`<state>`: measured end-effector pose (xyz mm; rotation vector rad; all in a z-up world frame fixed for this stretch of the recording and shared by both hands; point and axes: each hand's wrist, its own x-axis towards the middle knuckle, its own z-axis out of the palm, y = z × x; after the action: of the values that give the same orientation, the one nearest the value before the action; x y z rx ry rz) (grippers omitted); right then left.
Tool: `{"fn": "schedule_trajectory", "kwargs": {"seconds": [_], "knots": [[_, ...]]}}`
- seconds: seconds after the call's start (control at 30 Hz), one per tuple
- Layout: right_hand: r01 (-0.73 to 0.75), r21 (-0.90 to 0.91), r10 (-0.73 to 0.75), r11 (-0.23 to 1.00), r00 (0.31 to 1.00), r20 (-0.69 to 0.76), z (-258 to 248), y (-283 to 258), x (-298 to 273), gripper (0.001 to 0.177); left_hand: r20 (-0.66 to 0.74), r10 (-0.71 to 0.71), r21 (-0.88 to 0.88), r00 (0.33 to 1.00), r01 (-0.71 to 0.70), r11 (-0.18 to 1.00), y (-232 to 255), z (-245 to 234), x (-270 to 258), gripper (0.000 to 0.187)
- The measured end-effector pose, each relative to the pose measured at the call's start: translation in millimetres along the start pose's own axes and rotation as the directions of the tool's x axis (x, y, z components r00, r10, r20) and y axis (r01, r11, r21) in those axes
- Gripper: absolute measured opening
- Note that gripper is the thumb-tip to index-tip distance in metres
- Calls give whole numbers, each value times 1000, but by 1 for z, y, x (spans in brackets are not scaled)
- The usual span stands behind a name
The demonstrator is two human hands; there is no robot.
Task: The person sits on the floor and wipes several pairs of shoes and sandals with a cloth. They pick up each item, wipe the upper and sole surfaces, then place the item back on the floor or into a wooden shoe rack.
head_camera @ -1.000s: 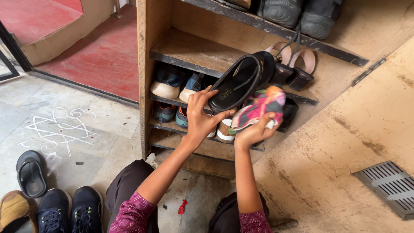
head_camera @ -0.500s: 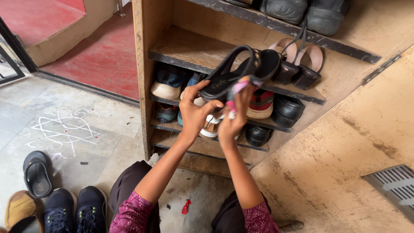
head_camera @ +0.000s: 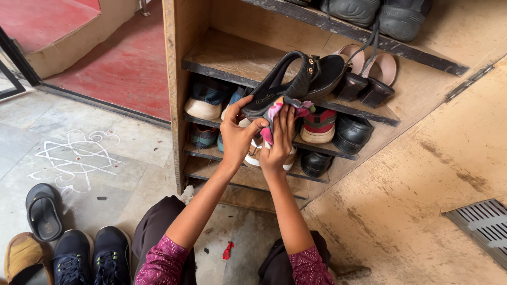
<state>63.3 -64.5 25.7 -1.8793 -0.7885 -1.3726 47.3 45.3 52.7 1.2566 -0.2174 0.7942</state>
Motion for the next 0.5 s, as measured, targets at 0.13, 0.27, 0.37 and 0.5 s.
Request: {"fn": "schedule_trajectory", "kwargs": {"seconds": [0.13, 0.27, 0.37, 0.5], "knots": [[-48, 17, 47, 999, 998, 38, 0, 3, 8, 45, 2, -175, -133, 985, 174, 976, 2, -4, 3, 64], [-158, -82, 162, 984, 985, 53, -5, 15, 21, 49, -16, -276, -125, 961, 272, 954, -1, -6, 6, 60], [-204, -126, 214, 971, 974, 70, -15, 26, 30, 51, -28, -237, -57, 971, 235, 970, -6, -5, 4, 61], [-246, -107, 255, 963, 963, 85, -27, 27, 38, 57, -32, -217, -30, 976, 216, 976, -8, -4, -1, 60]]}}
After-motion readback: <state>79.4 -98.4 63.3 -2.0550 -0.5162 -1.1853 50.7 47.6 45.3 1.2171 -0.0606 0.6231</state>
